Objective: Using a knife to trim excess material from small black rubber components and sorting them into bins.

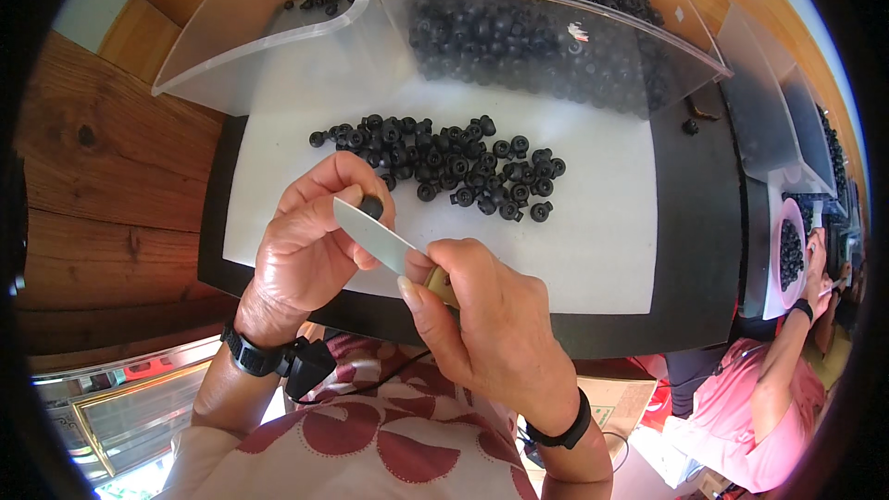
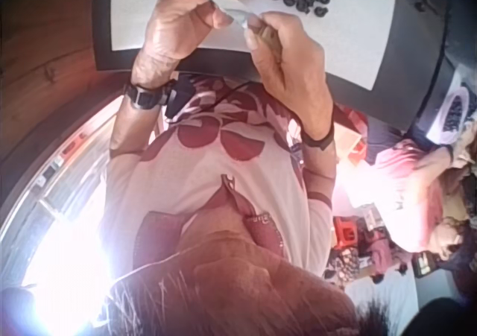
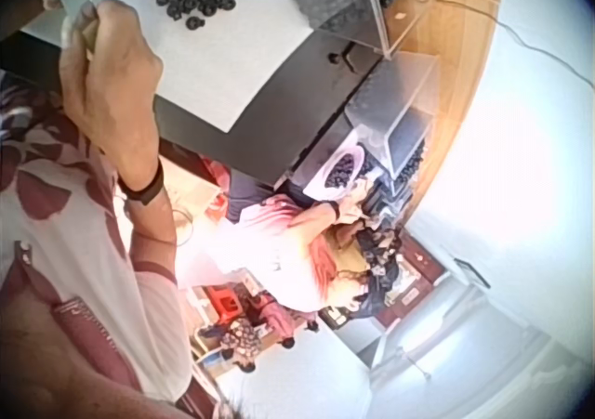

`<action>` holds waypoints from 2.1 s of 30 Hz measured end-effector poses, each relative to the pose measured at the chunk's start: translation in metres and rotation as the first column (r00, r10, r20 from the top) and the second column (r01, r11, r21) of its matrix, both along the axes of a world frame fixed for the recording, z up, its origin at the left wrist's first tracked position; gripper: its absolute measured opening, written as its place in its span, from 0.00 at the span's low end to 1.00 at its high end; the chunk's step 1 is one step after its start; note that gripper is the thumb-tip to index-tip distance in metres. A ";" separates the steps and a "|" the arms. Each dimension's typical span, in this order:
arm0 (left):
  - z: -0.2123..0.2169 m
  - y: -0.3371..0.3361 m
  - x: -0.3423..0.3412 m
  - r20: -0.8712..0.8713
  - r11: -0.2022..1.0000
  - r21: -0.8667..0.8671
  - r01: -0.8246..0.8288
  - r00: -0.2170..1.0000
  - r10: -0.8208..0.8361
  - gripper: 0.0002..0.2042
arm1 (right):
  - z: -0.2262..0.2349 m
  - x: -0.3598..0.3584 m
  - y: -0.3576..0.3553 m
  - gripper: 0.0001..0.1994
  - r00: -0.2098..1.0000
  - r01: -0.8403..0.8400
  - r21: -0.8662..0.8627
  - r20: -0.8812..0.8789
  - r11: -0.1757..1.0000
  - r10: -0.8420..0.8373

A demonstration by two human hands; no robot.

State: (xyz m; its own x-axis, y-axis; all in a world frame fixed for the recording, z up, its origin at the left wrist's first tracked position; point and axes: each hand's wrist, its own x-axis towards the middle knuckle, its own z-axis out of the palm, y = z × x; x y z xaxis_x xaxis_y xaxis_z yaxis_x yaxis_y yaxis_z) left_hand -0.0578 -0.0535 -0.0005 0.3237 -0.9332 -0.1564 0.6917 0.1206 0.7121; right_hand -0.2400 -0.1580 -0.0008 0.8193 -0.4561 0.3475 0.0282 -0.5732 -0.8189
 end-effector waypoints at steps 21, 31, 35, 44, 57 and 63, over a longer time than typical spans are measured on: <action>-0.008 -0.001 -0.004 0.051 0.999 0.036 -0.030 0.998 0.028 0.12 | -0.008 -0.002 0.000 0.14 1.000 0.030 -0.075 -0.006 0.997 -0.030; -0.011 -0.002 -0.009 0.010 0.999 0.017 -0.031 0.999 0.031 0.14 | -0.011 -0.002 0.000 0.14 0.998 0.052 -0.113 -0.013 0.992 -0.054; -0.012 -0.003 -0.014 0.002 0.998 0.049 -0.045 0.999 0.045 0.15 | -0.009 -0.001 0.000 0.14 0.997 0.068 -0.098 -0.026 0.993 -0.071; -0.015 -0.003 -0.013 0.012 0.999 0.021 -0.030 0.999 0.030 0.15 | -0.010 -0.004 0.000 0.13 0.999 0.037 -0.076 -0.027 0.996 -0.039; -0.016 -0.003 -0.015 0.034 0.997 0.068 -0.045 0.998 0.043 0.17 | -0.011 -0.002 0.000 0.14 0.999 0.036 -0.075 -0.023 0.997 -0.038; -0.017 -0.002 -0.015 0.041 0.998 0.052 -0.036 0.999 0.034 0.17 | -0.009 -0.003 0.000 0.14 0.998 0.041 -0.079 -0.043 0.996 -0.044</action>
